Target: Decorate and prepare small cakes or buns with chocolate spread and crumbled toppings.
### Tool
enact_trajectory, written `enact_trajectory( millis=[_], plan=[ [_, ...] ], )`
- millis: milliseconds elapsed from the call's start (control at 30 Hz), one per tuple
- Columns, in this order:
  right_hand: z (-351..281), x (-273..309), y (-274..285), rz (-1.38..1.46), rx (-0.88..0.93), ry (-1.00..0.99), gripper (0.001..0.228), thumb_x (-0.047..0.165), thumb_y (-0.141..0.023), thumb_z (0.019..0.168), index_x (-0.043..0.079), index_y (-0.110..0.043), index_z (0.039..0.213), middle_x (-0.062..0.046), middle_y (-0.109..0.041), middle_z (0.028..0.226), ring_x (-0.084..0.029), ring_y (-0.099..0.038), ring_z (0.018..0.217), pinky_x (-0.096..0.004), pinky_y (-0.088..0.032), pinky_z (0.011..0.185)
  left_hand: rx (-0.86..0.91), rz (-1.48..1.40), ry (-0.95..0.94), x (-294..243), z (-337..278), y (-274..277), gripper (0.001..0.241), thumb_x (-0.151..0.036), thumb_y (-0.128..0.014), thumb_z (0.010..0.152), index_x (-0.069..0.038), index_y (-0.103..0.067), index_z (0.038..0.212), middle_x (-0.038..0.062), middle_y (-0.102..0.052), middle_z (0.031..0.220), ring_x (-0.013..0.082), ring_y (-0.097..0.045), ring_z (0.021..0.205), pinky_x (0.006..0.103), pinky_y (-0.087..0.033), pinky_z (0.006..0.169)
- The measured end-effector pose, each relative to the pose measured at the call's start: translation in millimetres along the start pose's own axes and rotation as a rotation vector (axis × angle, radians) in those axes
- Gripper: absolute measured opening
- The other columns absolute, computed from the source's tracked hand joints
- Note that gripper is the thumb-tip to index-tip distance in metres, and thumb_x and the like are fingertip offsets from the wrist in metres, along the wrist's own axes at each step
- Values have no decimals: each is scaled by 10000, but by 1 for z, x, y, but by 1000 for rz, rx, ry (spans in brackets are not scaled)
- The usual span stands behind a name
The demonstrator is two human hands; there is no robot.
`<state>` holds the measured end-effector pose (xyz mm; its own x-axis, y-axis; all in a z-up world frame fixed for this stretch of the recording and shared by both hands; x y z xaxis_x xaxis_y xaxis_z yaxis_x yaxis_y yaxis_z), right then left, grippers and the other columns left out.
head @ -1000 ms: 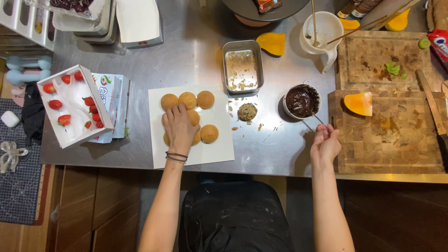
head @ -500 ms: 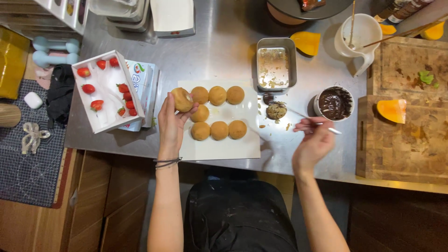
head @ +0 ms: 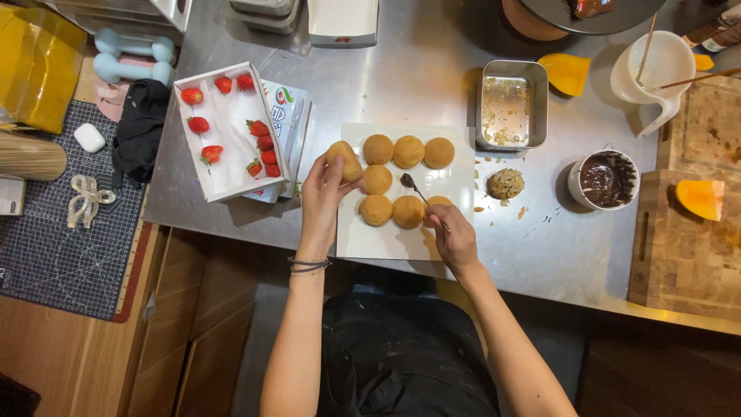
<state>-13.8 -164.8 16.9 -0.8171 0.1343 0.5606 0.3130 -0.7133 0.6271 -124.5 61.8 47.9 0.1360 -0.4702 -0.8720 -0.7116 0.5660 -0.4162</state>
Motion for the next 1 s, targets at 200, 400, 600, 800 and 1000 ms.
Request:
enact_trajectory(
  millis=[200, 400, 600, 800, 1000],
  plan=[
    [-1, -2, 3, -37, -62, -46, 63, -44, -620, 1011, -19, -621, 1069, -143, -698, 983, -270, -688, 808, -355, -557, 696, 11, 142, -62, 7, 2, -8, 571, -330, -685, 981, 26, -542, 1403, 159, -682, 1209, 199, -695, 1102, 318, -599, 923],
    [-5, -9, 5, 76, -179, -324, 166, 74, -505, 1105, -22, -632, 1058, -118, -716, 938, -211, -733, 818, -321, -587, 718, 10, 304, -117, 7, 5, -19, 611, -238, -776, 902, 16, -532, 1401, 163, -685, 1213, 186, -701, 1083, 291, -615, 870],
    [-13, -50, 7, 733, -598, -951, 381, 273, -430, 1141, -76, -565, 1064, -163, -678, 914, -217, -705, 794, -326, -629, 760, 52, 426, -229, 16, 9, -28, 581, -206, -850, 858, 29, -583, 1317, 153, -706, 1196, 183, -730, 1038, 278, -648, 866],
    [-71, -128, -4, 1187, -749, -1306, 387, 268, -470, 1117, -104, -577, 1123, -174, -655, 991, -233, -709, 905, -317, -638, 883, 83, 883, -260, 24, 14, -50, 613, -329, -913, 751, -48, -644, 1224, 75, -724, 1077, 198, -687, 989, 334, -599, 820],
    [-33, -66, 43, 867, -675, -955, 388, 283, -422, 1146, -76, -563, 1102, -176, -669, 940, -221, -701, 800, -326, -621, 782, 216, 1342, -421, 54, 25, -61, 606, -382, -914, 677, -86, -598, 1102, 36, -686, 1025, 247, -585, 1013, 410, -384, 853]
  ],
)
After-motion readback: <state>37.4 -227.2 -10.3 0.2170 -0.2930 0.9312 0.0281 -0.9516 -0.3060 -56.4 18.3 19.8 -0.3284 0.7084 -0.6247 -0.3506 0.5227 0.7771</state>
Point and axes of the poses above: each hand's wrist, its own z-axis towards the middle knuckle, its own y-axis out of the back of the hand, x = y × z, the point moved 2 cm from there along z, towards the middle knuckle
